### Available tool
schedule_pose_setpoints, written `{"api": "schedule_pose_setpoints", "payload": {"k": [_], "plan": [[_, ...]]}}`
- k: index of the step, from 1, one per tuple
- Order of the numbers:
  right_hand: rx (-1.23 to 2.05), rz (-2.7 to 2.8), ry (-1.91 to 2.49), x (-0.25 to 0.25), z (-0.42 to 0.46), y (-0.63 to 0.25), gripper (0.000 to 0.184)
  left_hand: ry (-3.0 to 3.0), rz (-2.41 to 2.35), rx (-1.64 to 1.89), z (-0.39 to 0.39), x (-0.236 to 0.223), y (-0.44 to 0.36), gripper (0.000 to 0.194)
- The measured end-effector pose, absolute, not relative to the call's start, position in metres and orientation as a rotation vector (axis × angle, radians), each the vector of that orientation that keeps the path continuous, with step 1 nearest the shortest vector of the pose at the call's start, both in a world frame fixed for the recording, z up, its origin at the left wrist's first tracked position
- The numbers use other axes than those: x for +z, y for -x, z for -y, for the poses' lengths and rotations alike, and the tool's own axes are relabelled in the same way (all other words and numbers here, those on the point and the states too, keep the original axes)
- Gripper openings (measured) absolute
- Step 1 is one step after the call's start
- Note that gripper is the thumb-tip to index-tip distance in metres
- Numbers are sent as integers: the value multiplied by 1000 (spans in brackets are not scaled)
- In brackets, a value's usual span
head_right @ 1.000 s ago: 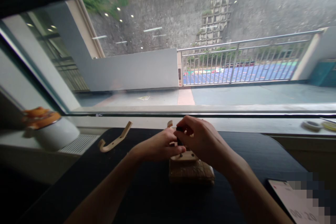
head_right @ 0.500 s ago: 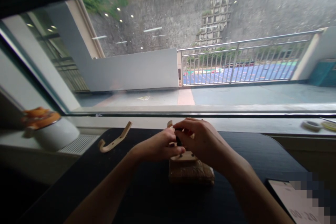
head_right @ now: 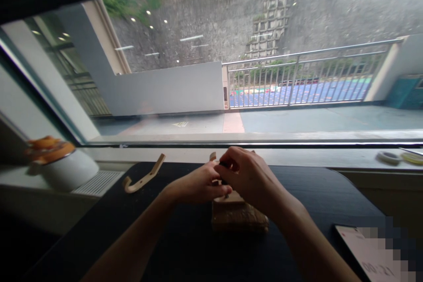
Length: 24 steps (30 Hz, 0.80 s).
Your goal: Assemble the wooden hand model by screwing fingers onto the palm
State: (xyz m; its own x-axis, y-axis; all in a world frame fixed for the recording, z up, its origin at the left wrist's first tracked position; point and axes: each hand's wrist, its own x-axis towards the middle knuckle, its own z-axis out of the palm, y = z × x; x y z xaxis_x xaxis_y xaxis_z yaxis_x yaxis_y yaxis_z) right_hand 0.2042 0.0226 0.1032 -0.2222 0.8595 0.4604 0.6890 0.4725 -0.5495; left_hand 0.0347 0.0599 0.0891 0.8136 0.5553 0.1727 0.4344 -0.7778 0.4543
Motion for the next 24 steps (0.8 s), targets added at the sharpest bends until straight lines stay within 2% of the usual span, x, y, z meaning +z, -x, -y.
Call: {"api": "schedule_pose_setpoints", "payload": {"k": [10, 24], "plan": [[442, 2070, 1113, 105, -21, -209, 25, -2596, -702, 458, -59, 90, -35, 18], [193, 1940, 1242, 98, -26, -199, 13, -2510, -740, 461, -59, 87, -36, 16]]}}
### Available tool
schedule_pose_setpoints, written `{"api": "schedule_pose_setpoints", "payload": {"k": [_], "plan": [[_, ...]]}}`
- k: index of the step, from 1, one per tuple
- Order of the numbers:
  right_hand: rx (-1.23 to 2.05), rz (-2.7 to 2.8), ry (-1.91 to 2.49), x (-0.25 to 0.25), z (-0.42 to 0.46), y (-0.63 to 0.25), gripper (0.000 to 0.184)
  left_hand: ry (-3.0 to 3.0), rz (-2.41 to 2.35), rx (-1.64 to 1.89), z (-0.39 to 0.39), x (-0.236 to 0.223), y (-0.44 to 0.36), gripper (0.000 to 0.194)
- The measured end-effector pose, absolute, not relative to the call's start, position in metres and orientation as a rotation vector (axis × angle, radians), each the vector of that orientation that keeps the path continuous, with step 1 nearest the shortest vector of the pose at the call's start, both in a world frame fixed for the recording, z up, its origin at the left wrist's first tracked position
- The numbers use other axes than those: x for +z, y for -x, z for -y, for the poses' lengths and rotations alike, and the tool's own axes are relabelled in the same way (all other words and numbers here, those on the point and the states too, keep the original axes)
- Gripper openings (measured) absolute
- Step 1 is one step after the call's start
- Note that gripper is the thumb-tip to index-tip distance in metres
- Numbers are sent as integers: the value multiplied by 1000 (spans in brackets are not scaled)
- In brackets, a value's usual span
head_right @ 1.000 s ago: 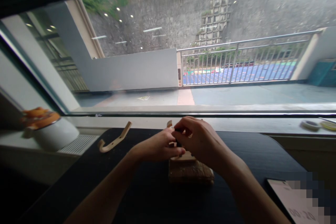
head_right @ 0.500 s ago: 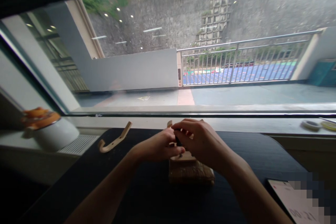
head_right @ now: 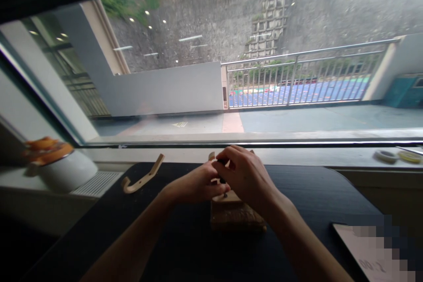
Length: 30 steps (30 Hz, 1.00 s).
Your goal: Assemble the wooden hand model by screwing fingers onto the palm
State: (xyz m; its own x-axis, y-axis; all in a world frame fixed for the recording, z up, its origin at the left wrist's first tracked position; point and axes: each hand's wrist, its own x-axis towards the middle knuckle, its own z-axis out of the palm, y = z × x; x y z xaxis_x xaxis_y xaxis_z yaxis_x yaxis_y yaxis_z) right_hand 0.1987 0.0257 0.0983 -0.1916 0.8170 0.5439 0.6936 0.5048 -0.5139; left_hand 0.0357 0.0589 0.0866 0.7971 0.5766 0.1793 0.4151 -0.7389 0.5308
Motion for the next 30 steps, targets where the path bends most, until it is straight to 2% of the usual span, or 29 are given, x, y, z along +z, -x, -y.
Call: {"api": "schedule_pose_setpoints", "payload": {"k": [2, 7, 19, 26, 30], "plan": [[193, 1956, 1210, 99, -25, -200, 13, -2495, -730, 466, -59, 87, -35, 17], [341, 2049, 1056, 105, -21, -208, 25, -2540, -690, 480, -59, 89, -35, 14], [273, 1968, 1200, 97, -28, -207, 14, -2584, -733, 444, -59, 89, -35, 17], [355, 1973, 1212, 100, -23, -204, 15, -2535, -744, 450, -58, 90, -36, 21], [420, 2060, 1145, 105, -20, -209, 24, -2585, -756, 434, -58, 90, -35, 25]]}}
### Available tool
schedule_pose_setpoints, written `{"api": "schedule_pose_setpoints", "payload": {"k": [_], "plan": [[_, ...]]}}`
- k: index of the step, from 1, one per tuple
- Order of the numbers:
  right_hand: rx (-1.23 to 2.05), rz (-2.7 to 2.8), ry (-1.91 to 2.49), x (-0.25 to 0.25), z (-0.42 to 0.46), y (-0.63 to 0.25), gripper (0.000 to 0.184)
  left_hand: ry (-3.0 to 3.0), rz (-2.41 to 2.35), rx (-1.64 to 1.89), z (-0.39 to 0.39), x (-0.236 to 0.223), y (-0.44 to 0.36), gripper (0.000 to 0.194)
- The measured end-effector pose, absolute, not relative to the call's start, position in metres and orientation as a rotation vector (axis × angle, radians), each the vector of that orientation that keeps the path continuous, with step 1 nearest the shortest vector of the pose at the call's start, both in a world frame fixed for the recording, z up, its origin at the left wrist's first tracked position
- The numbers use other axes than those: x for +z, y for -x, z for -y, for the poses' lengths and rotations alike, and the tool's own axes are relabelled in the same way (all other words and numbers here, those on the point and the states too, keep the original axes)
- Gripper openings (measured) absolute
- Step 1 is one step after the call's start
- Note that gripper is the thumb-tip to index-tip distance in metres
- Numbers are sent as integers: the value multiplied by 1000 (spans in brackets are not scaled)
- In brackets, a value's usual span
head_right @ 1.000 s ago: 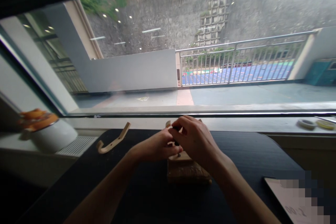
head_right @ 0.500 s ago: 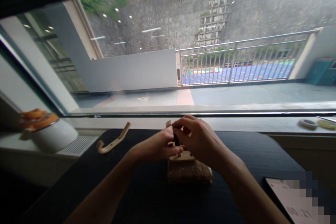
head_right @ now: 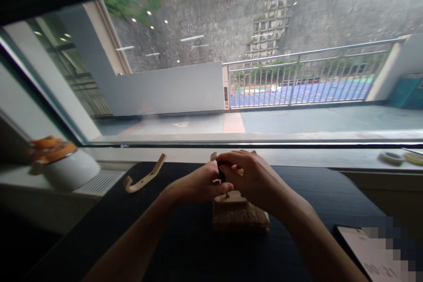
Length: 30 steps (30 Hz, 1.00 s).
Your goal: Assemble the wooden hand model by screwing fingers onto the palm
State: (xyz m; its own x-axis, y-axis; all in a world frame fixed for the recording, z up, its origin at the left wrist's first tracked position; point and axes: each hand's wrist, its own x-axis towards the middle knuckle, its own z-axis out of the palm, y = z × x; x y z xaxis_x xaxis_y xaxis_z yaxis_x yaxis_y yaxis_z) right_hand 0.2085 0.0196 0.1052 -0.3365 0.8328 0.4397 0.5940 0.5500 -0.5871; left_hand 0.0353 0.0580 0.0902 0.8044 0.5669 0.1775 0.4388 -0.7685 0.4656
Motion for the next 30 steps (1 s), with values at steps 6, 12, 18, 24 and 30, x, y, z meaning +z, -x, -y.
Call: {"api": "schedule_pose_setpoints", "payload": {"k": [6, 12, 18, 24, 30], "plan": [[366, 2061, 1238, 105, -25, -215, 21, -2599, -666, 509, -64, 85, -36, 14], [230, 2046, 1414, 103, -28, -212, 19, -2356, -753, 651, -61, 71, -30, 45], [79, 2443, 1437, 129, -33, -210, 23, -1931, -997, 1104, -40, 26, -23, 93], [12, 2895, 1430, 144, -36, -204, 21, -1861, -1099, 1474, -25, -6, -31, 54], [-46, 3003, 1422, 149, -35, -193, 16, -1920, -1105, 1367, -23, -20, -33, 30]]}}
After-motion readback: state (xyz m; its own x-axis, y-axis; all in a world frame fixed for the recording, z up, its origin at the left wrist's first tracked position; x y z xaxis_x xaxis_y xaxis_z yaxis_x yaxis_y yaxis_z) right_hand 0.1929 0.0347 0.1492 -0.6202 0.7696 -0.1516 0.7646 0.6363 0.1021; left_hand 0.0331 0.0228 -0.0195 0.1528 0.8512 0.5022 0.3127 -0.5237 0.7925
